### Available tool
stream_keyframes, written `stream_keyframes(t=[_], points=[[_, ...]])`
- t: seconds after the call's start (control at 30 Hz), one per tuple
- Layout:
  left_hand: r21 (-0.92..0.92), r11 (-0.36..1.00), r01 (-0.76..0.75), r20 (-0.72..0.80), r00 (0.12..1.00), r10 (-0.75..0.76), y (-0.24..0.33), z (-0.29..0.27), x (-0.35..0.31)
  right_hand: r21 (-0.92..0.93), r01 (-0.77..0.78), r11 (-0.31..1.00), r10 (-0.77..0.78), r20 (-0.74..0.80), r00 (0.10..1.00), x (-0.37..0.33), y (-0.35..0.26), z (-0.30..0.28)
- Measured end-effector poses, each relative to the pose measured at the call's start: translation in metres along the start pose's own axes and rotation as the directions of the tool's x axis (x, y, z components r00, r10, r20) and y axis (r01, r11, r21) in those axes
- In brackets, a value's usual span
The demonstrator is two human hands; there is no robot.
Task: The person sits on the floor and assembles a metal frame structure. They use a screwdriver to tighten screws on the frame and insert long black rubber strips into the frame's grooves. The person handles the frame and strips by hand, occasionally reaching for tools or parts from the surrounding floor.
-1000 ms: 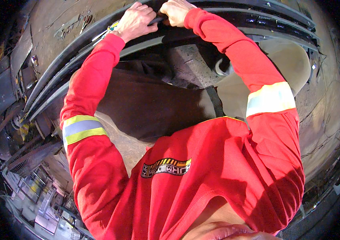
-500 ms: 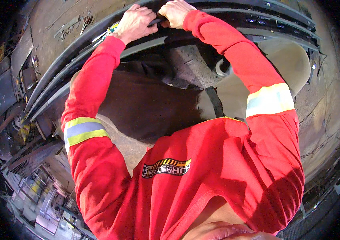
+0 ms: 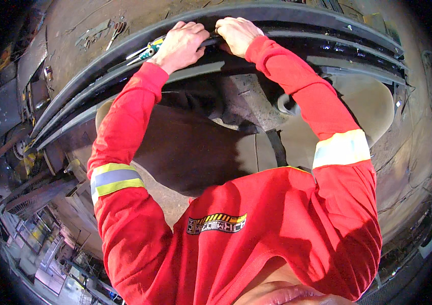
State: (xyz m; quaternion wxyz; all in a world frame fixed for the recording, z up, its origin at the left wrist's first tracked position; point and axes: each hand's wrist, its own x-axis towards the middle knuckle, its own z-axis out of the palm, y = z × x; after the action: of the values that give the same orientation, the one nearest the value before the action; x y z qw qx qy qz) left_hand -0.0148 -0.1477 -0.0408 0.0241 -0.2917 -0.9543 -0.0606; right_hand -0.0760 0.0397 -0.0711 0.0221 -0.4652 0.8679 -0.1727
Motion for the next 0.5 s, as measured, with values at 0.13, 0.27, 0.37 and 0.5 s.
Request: stream_keyframes(t=[0.13, 0.27, 0.37, 0.5], points=[[-0.030, 1.000, 0.009, 0.050, 0.999, -0.007, 0.000, -0.002, 0.000, 0.021, -0.002, 1.000, 0.002, -0.019, 1.000, -0.003, -0.001, 0.001], [-0.102, 0.993, -0.057, 0.045, 0.997, 0.062, -0.006, 0.000, 0.003, -0.015, 0.020, 1.000, -0.020, 0.037, 0.999, -0.001, -0.005, -0.007], [-0.123, 0.983, -0.133, 0.010, 0.991, 0.135, -0.009, 0.003, 0.008, -0.028, 0.028, 0.999, -0.026, 0.065, 0.998, -0.002, -0.007, -0.013], [-0.196, 0.956, -0.218, -0.036, 0.976, 0.215, -0.013, 0.005, 0.020, -0.061, 0.041, 0.997, -0.038, 0.055, 0.998, -0.004, 0.000, -0.012]])
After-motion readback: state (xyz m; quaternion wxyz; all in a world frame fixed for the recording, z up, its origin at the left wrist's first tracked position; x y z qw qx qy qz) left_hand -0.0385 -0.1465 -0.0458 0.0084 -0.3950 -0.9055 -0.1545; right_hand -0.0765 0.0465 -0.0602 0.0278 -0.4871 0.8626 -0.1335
